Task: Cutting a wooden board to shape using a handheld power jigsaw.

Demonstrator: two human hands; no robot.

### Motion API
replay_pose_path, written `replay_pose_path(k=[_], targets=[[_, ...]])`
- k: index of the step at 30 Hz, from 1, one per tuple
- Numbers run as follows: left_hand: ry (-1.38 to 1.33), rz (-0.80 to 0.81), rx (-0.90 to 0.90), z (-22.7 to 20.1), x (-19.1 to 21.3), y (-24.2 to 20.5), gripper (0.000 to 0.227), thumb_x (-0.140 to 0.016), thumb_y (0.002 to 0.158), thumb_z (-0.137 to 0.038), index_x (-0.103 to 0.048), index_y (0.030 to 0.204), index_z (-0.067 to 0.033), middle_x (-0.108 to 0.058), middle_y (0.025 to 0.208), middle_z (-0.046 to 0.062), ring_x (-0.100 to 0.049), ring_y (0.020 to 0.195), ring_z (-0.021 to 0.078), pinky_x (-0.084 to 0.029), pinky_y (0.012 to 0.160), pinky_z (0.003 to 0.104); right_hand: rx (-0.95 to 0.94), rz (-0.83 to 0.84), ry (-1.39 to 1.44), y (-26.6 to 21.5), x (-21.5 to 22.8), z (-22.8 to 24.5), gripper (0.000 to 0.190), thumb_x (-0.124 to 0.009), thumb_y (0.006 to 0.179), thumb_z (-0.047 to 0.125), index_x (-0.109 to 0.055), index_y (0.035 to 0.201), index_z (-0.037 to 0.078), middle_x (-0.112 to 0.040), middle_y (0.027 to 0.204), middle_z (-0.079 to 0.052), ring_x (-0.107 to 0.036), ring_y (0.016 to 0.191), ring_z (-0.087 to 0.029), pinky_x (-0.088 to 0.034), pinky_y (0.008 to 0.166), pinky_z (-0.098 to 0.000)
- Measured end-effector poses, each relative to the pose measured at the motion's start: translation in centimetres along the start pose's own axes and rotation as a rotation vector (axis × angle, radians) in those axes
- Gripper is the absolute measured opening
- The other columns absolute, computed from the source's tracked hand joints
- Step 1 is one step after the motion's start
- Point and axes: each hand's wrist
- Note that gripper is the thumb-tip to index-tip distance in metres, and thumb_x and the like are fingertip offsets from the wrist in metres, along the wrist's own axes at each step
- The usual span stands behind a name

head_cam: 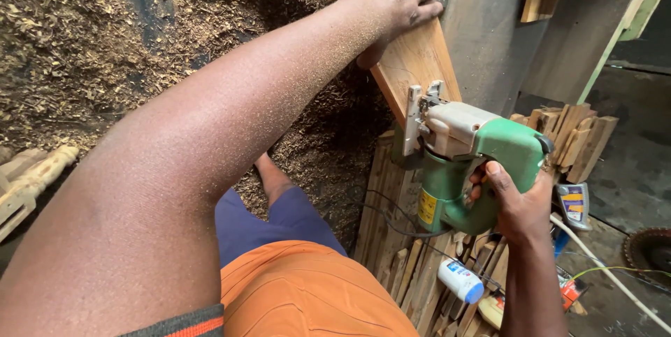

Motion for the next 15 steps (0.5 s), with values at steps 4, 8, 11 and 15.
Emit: replay_pose_path(k=[4,8,11,15], targets=[[-0.006,-0.006,0.011,-0.16,0.09,0.00,0.145,-0.100,0.036,-0.059,-0.031,0.155,-0.0121,-0.043,0.145,0.009,-0.036,0.136,0.0259,-0.029,0.112,0.039,0.014,0.000,-0.018,0.07,0.08,-0.02,0.027,-0.070,0.097,0.021,-0.064,0.109,-0.003,-0.067,0.085,-0.012,-0.064,0.065,-0.018,-0.057,0.056,-0.0341],[0.006,0.004,0.009,-0.08,0.37,-0.37,0.140,-0.099,0.042,-0.058,-0.031,0.156,-0.0109,-0.043,0.146,0.010,-0.036,0.137,0.0264,-0.028,0.114,0.039,0.030,0.007,-0.022,0.24,0.17,-0.04,0.027,-0.070,0.097,0.021,-0.065,0.108,-0.003,-0.067,0.085,-0.012,-0.064,0.065,-0.018,-0.056,0.056,-0.0334],[0.011,0.016,0.020,-0.37,0.04,0.17,0.142,-0.099,0.042,-0.057,-0.029,0.156,-0.0116,-0.041,0.146,0.011,-0.035,0.136,0.0268,-0.027,0.114,0.039,0.027,0.008,-0.032,0.37,0.19,0.21,0.027,-0.071,0.097,0.022,-0.065,0.106,-0.003,-0.068,0.085,-0.012,-0.064,0.065,-0.017,-0.057,0.057,-0.0336],[0.048,0.028,0.038,-0.52,0.49,-0.32,0.142,-0.099,0.043,-0.058,-0.026,0.157,-0.0126,-0.040,0.145,0.011,-0.034,0.136,0.0267,-0.026,0.113,0.040,0.040,0.018,-0.054,0.45,0.30,0.33,0.028,-0.071,0.097,0.023,-0.065,0.106,-0.003,-0.068,0.086,-0.012,-0.064,0.066,-0.017,-0.057,0.058,-0.0336]])
Point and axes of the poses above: each hand's wrist, its own y-axis towards the middle knuckle, its own x-axis out of the back of the hand, z = x × y
